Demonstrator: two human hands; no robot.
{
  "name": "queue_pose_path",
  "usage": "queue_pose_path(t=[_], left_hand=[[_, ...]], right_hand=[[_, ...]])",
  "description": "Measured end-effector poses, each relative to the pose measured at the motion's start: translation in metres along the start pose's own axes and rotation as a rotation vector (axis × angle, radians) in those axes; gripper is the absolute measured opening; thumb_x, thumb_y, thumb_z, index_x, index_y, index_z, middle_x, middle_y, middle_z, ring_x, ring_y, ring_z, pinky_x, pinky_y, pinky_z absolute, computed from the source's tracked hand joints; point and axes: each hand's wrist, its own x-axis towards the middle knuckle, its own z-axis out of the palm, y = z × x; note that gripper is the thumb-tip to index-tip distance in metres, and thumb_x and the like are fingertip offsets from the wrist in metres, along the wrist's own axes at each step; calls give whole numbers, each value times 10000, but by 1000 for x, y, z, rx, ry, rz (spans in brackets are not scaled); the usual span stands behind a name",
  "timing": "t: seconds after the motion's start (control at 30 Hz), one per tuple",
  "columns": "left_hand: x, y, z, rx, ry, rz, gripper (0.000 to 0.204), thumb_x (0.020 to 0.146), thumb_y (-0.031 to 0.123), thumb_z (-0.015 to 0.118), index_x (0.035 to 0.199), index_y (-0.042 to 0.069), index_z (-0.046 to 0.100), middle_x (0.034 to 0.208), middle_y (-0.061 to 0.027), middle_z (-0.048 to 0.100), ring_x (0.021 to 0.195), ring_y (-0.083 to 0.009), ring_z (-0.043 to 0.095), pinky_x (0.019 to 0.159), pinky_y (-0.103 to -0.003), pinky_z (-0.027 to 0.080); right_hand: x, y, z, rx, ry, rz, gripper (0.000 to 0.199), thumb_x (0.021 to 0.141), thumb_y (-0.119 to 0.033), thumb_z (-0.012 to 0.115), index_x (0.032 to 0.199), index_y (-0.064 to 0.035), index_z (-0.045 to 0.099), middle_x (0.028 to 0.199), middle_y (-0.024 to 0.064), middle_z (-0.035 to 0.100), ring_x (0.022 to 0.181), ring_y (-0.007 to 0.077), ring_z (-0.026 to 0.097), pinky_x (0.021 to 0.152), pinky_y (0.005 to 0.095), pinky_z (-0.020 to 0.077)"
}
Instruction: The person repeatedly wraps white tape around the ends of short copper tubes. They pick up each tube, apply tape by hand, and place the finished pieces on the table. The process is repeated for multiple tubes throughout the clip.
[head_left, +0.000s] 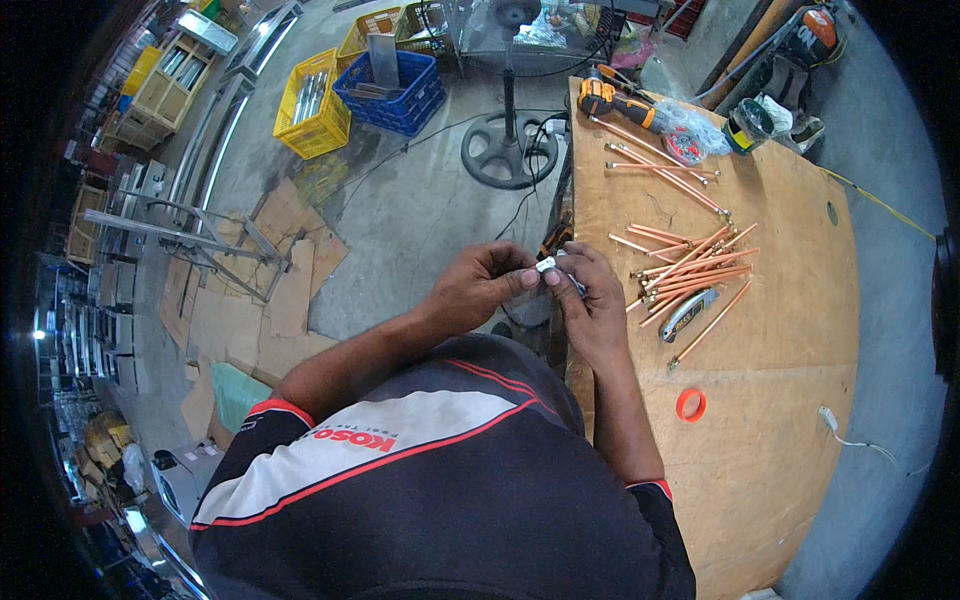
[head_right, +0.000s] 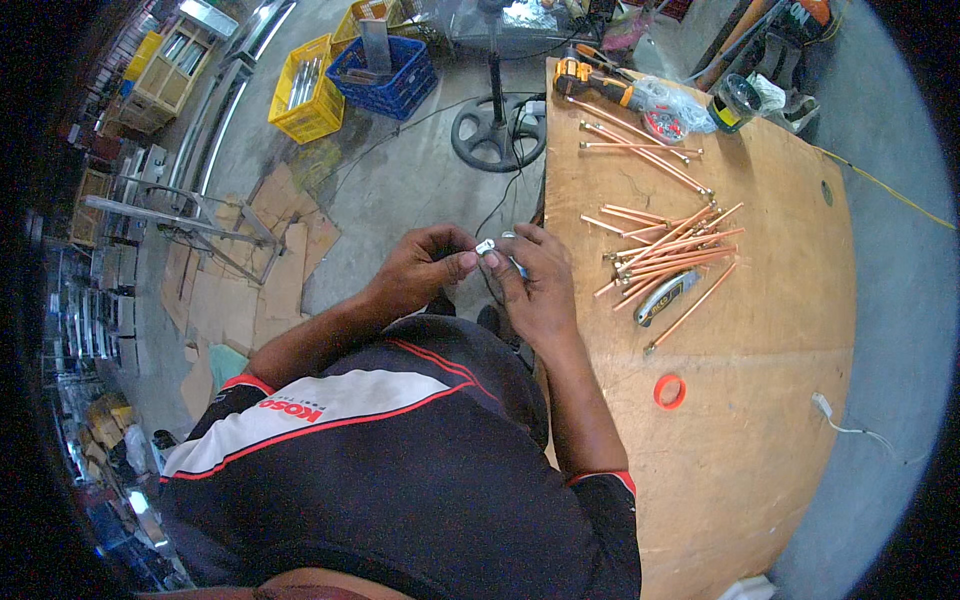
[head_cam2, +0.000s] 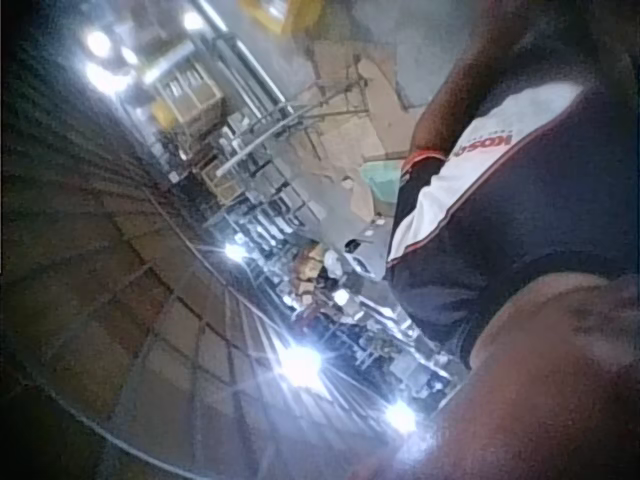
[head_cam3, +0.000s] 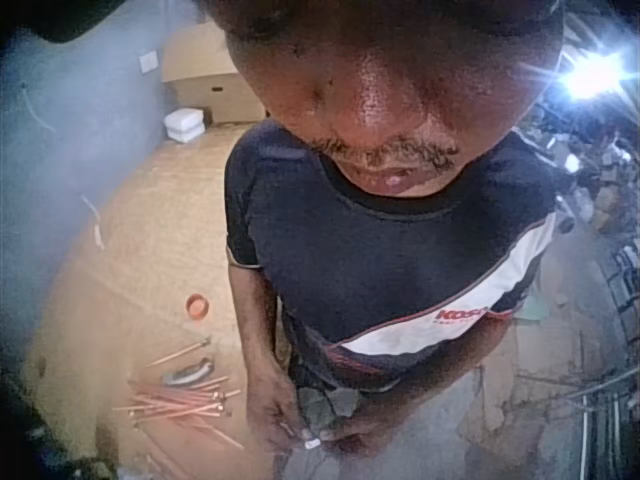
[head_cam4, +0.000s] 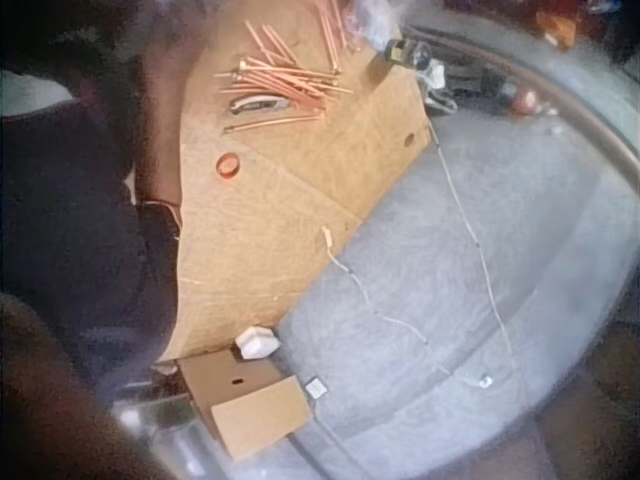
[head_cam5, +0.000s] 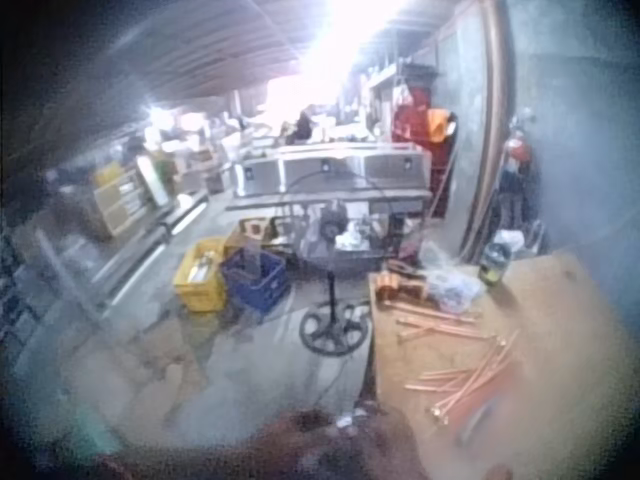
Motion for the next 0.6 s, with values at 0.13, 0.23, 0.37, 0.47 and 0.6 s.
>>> queue_pose_path(t=[0.13, 0.23, 0.37, 0.47, 0.6], left_hand=[[-2, 0, 1, -55, 21, -45, 228, 977, 259, 608, 962, 33, 633, 768, 22, 586, 682, -59, 518, 606, -229, 423], [-4, 5, 2, -53, 43, -139, 232, 988, 272, 590, 988, 40, 605, 726, 20, 576, 626, -58, 512, 534, -221, 407], [-5, 5, 5, -203, 28, -117, 250, 988, 301, 586, 1024, 55, 556, 705, 14, 565, 565, -64, 509, 469, -219, 392], [-4, 5, 4, -187, 9, -100, 266, 977, 315, 605, 1029, 62, 540, 716, 8, 565, 555, -69, 514, 468, -219, 404], [-3, 11, 4, -64, -13, -85, 278, 954, 325, 639, 982, 59, 564, 747, 1, 572, 574, -69, 520, 492, -221, 427]], right_hand=[[0, -2, 0, 45, -15, 11, 198, 892, -154, 678, 1024, -8, 694, 1092, 181, 662, 1164, 308, 568, 976, 386, 434], [0, 1, -1, 62, -26, -1, 190, 895, -150, 674, 1026, -15, 696, 1084, 171, 669, 1168, 305, 566, 979, 386, 431], [1, 0, -1, 59, -41, -6, 192, 895, -176, 674, 1014, -29, 702, 1055, 154, 681, 1154, 320, 569, 971, 404, 438], [2, -1, 2, 96, -6, -30, 216, 887, -229, 680, 994, -44, 709, 1006, 137, 696, 1119, 361, 580, 946, 437, 456], [1, -3, 5, 123, 23, -14, 212, 880, -219, 687, 1000, -45, 707, 1003, 130, 697, 1116, 360, 581, 944, 438, 458]])
